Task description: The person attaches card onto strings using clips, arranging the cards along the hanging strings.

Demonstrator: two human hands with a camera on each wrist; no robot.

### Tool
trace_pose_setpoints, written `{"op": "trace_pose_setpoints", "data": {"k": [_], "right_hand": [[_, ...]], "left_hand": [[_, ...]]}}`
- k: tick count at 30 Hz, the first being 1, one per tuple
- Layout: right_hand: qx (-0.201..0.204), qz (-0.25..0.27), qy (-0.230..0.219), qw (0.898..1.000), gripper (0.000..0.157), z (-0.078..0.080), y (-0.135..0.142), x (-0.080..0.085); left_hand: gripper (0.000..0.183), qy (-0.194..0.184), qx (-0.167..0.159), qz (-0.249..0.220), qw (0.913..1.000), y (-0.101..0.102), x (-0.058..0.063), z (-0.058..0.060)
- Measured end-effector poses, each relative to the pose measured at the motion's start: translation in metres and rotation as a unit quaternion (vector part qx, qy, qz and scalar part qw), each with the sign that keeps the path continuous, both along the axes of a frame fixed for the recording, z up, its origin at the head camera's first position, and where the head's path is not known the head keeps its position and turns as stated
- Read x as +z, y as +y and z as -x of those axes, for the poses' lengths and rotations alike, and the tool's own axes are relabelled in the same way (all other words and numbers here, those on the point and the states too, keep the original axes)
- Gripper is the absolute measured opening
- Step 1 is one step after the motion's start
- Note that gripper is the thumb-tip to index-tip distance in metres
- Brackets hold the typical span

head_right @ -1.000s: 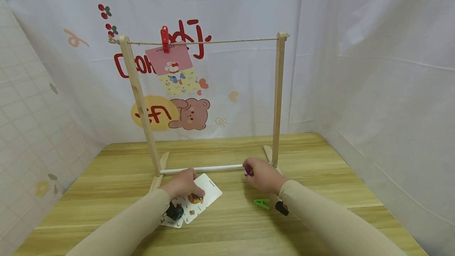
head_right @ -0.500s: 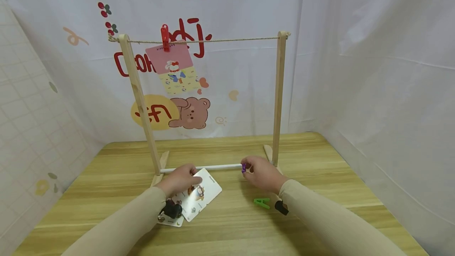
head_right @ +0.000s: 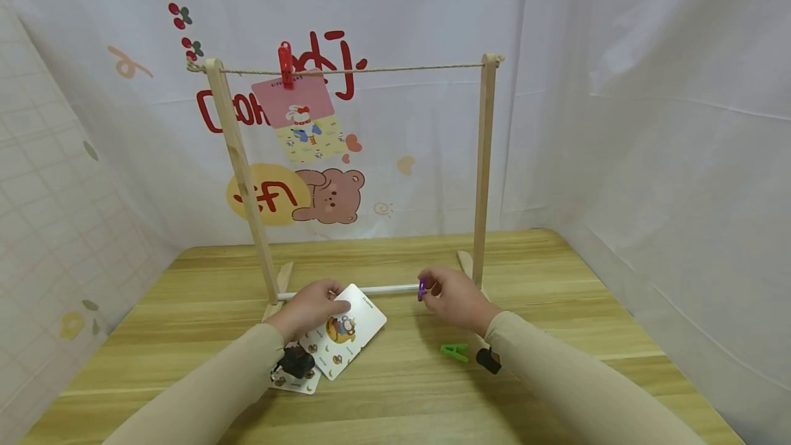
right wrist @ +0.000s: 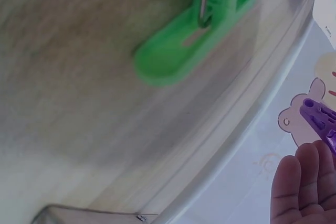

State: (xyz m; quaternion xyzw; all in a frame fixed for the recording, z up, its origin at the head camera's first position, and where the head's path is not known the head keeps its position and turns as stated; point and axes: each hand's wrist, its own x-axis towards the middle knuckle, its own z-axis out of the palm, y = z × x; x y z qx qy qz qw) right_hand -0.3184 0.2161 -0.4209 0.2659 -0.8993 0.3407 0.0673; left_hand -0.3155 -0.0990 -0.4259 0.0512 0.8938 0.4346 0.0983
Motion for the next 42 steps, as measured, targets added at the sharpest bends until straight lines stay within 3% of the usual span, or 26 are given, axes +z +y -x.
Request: {"op": "trace_pose_setpoints", "data": {"k": [6,13,18,28,42], "right_hand": [[-0.002,0.013,0.005,1.000,0.025,0.000,0.000,0.001],[-0.008,0.034,0.013,0.999,0.023,0.000,-0.001,0.004],[-0.013,0.053,0.004,0.999,0.024,-0.001,-0.002,0.008],[-0.032,0.057,0.026,0.998,0.026,0.000,-0.001,0.018],[-0.039,0.090,0.015,0.995,0.028,0.002,-0.001,0.042]], "left_hand": [[0.032,0.013,0.006,-0.007,0.9999,0.002,0.003,0.000],[0.021,0.000,0.002,-0.059,0.9983,0.005,0.007,0.001],[0.023,0.001,0.017,-0.081,0.9966,0.008,0.009,0.001],[0.022,0.035,0.041,-0.116,0.9918,0.013,0.016,0.004],[0.023,0.064,0.061,-0.151,0.9846,0.015,0.031,0.007]]}}
